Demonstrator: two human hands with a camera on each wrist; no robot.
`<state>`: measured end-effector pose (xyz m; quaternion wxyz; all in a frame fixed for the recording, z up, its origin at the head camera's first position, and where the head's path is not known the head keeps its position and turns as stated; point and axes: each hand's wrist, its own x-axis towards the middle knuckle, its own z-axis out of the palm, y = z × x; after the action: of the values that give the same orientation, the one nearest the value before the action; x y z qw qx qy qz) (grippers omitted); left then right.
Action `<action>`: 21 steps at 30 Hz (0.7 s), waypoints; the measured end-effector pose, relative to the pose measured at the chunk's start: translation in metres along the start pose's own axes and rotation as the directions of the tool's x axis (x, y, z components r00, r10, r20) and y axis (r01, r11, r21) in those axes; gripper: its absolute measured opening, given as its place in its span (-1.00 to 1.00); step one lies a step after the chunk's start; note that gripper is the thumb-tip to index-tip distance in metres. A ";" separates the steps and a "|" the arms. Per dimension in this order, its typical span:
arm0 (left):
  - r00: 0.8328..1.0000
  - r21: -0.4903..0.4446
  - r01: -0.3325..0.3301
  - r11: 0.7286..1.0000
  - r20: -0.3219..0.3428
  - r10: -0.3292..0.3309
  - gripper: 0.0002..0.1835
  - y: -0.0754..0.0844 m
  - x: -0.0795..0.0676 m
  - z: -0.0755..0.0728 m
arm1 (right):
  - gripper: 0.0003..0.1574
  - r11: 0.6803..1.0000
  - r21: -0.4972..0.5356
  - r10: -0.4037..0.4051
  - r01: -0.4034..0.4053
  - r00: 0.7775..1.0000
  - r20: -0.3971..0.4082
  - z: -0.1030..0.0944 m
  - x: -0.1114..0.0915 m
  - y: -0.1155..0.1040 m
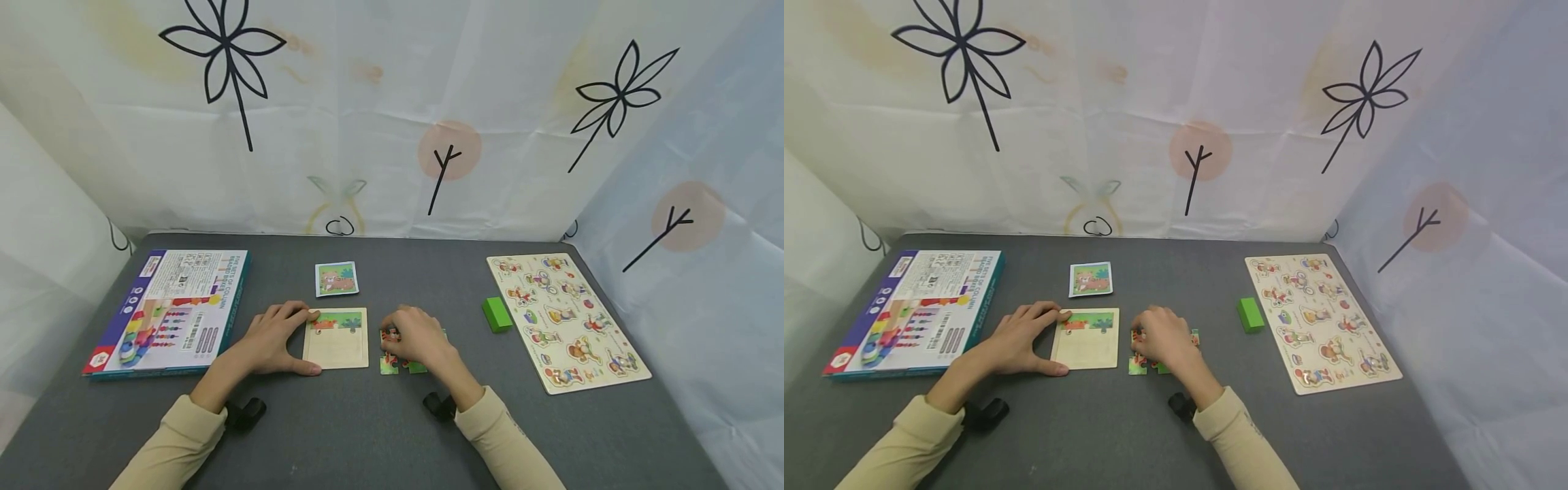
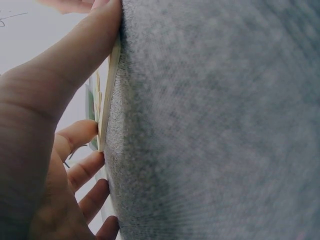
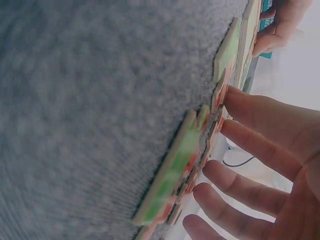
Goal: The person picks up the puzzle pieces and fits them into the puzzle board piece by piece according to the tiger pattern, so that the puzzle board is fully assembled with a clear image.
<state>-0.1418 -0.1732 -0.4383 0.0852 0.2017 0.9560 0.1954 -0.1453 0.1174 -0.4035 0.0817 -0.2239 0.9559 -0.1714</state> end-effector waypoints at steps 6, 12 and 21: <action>1.000 -0.001 0.001 1.000 0.008 -0.001 0.14 0.000 0.000 0.000 | -0.72 1.000 -0.002 0.000 0.000 1.000 0.011 0.001 0.001 -0.002; 1.000 -0.001 -0.002 1.000 0.002 0.002 0.14 0.000 0.000 0.000 | -0.69 1.000 0.016 0.013 -0.013 1.000 0.018 0.001 0.004 -0.004; 1.000 -0.002 -0.006 1.000 -0.005 0.006 0.13 -0.001 0.000 0.001 | -0.68 1.000 -0.003 -0.004 0.003 1.000 -0.021 0.003 0.006 -0.007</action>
<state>-0.1422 -0.1741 -0.4394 0.0826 0.2039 0.9554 0.1970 -0.1466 0.1078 -0.4041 0.0710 -0.2239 0.9566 -0.1726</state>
